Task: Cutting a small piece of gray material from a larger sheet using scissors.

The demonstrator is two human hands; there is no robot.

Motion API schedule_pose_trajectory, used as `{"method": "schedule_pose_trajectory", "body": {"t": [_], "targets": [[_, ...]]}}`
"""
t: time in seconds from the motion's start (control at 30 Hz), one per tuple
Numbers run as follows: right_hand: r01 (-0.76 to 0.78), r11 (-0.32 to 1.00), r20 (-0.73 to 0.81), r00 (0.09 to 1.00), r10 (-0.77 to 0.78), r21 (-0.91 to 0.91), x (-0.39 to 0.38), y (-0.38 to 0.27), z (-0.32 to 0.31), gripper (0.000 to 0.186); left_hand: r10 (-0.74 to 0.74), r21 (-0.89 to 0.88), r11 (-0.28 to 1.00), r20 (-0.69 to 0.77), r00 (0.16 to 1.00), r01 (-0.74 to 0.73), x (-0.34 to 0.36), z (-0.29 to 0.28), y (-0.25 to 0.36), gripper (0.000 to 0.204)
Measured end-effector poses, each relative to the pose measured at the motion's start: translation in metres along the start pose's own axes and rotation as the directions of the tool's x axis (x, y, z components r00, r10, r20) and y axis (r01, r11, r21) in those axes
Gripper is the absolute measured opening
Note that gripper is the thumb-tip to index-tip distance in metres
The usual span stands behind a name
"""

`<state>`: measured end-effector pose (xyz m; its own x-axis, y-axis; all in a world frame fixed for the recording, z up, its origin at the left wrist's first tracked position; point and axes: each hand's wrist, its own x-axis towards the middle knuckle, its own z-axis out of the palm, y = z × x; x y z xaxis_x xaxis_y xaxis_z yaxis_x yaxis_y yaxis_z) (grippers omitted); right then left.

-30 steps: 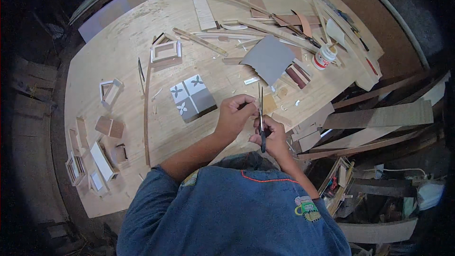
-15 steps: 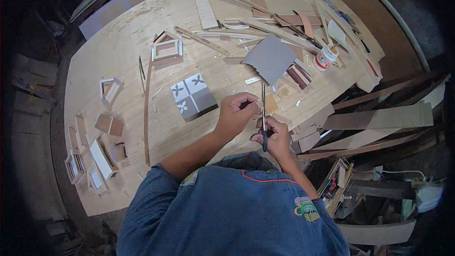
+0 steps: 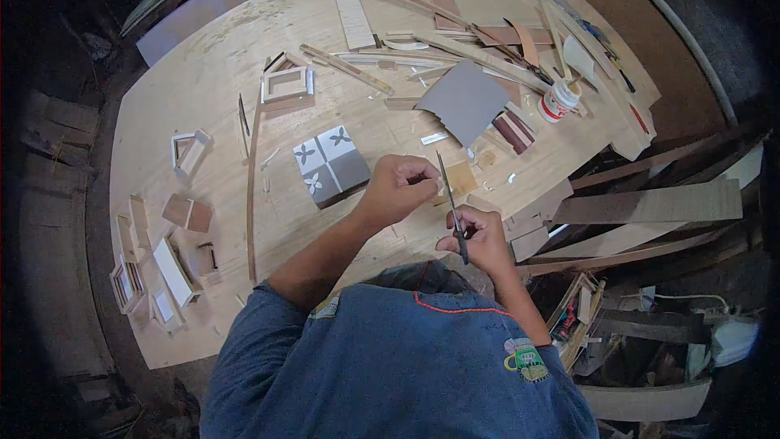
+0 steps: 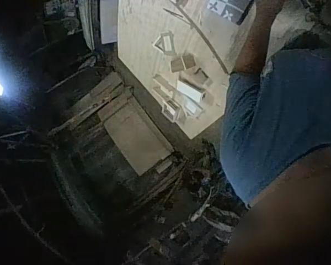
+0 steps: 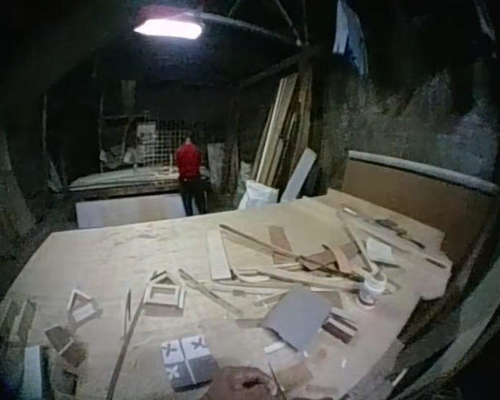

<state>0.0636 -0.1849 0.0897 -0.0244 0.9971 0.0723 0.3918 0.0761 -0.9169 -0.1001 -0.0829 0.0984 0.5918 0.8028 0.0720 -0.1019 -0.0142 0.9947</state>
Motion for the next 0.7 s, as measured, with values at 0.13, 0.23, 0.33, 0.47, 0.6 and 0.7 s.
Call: {"method": "schedule_pose_trajectory", "body": {"t": [0.13, 0.23, 0.33, 0.47, 0.6, 0.7], "targets": [[-0.053, 0.998, 0.031, 0.998, 0.052, 0.024, -0.0009, 0.0019, -0.0004, 0.041, 0.01, -0.046, 0.999, 0.039, 0.999, -0.008, 0.0007, -0.0021, -0.002, 0.011], [-0.027, 1.0, 0.045, 0.999, 0.028, -0.004, 0.0001, 0.0017, -0.0015, 0.042, -0.022, -0.058, 0.998, 0.076, 0.997, 0.026, 0.0007, -0.0024, 0.0003, 0.01], [-0.014, 0.999, 0.059, 0.998, 0.015, -0.03, 0.0001, 0.0049, -0.0026, 0.041, -0.068, -0.064, 0.995, 0.141, 0.988, 0.077, 0.002, -0.0057, -0.0023, 0.008], [-0.033, 0.999, 0.062, 0.998, 0.033, -0.001, -0.0002, 0.0018, -0.0023, 0.04, -0.08, -0.056, 0.994, 0.16, 0.984, 0.09, 0.0016, -0.0057, -0.0009, 0.006], [-0.04, 0.999, 0.063, 0.997, 0.039, 0.011, -0.0013, 0.0033, -0.0037, 0.041, -0.097, -0.028, 0.994, 0.158, 0.983, 0.102, 0.0007, -0.0064, -0.0028, 0.006], [-0.036, 0.996, 0.081, 0.996, 0.042, -0.085, -0.0012, 0.0047, -0.006, 0.041, -0.121, -0.017, 0.992, 0.134, 0.984, 0.125, 0.0005, -0.0055, -0.0041, 0.009]]}}
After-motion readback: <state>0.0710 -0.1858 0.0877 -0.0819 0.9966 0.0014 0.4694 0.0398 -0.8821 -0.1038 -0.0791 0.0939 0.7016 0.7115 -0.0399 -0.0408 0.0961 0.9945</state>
